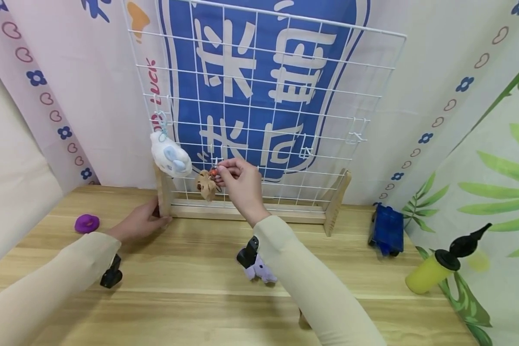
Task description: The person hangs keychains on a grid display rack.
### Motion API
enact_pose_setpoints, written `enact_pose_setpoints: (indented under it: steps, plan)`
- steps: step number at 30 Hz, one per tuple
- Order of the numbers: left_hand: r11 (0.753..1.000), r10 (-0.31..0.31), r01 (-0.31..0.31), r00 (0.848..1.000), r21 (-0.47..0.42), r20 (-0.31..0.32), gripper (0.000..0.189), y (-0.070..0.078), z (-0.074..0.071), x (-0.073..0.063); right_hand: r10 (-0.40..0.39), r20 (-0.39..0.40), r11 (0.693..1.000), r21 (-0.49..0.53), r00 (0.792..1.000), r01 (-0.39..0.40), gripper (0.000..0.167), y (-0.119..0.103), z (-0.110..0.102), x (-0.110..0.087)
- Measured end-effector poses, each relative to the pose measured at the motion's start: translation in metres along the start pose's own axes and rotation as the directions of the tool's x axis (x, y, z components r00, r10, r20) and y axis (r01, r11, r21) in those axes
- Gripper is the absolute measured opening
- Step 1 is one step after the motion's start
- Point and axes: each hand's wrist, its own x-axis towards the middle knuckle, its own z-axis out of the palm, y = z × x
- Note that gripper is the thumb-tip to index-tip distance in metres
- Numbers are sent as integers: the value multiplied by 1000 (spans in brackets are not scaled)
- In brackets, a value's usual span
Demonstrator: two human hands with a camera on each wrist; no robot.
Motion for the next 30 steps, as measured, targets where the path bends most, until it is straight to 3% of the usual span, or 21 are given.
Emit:
enact_pose_setpoints:
  steps: [9, 18, 30]
  plan:
    - [999, -41, 41, 999, 3, 8, 67, 0, 0, -3, 11, 39, 999, -33, 999, -10, 16, 4, 4, 1]
    - [1000, -6, 6, 1000, 5, 0, 67, 1, 2, -2, 56, 36, 995, -80, 998, -53, 18, 9, 2, -2]
    - [1000, -18, 18, 1000, 0, 12, 68, 1, -1, -1, 45, 83, 995, -87, 996, -38, 19, 19, -1, -8]
